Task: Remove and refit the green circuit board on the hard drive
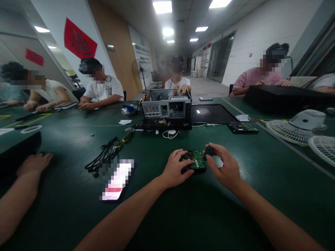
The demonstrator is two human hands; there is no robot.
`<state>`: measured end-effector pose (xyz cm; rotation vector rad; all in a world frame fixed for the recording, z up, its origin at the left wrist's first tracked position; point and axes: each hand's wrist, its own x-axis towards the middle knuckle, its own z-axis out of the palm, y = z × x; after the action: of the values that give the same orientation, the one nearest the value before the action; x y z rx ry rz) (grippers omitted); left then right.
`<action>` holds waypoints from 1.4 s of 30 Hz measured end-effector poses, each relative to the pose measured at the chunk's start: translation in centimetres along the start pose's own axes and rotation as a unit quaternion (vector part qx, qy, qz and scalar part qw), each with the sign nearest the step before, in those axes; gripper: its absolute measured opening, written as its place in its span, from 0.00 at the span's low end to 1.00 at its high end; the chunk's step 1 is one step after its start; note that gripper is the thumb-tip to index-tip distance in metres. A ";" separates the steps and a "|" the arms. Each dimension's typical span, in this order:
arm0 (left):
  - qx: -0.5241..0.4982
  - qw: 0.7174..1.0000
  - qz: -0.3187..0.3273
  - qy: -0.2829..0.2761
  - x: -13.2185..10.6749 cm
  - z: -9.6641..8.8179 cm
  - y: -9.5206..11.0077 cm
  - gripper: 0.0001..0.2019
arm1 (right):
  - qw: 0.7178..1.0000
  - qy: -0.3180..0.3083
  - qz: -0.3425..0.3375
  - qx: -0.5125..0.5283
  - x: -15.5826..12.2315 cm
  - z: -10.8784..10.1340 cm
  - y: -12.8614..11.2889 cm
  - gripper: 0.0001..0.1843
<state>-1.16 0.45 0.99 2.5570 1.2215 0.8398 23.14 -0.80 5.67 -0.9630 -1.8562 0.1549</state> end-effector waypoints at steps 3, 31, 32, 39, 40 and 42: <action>-0.004 1.000 0.000 0.012 0.0 0.1 -0.1 0.19 | 0.999 0.008 -0.022 -0.026 0.2 -0.1 -0.3 0.25; 0.315 0.804 -0.503 -0.038 -19.0 -10.9 -1.6 0.50 | 0.999 0.002 -0.028 -0.022 0.4 0.0 -1.2 0.25; 0.314 0.810 -0.494 -0.043 -19.0 -10.7 -2.0 0.47 | 0.999 0.003 -0.026 -0.025 0.5 0.0 -1.3 0.25; 0.278 0.825 -0.490 -0.033 -14.3 -10.7 -6.4 0.48 | 0.999 -0.002 -0.021 -0.042 0.6 0.2 -1.3 0.27; 0.271 0.830 -0.486 -0.032 -13.5 -10.7 -7.1 0.48 | 0.999 -0.003 -0.023 -0.045 0.6 0.3 -1.2 0.27; 0.262 0.834 -0.485 -0.023 -11.9 -10.6 -8.6 0.48 | 0.998 -0.004 -0.025 -0.053 0.6 0.3 -1.2 0.27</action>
<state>-18.75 -3.83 1.47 1.7296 2.6183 0.1990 22.11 -1.10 6.53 -0.9876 -1.9100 0.0301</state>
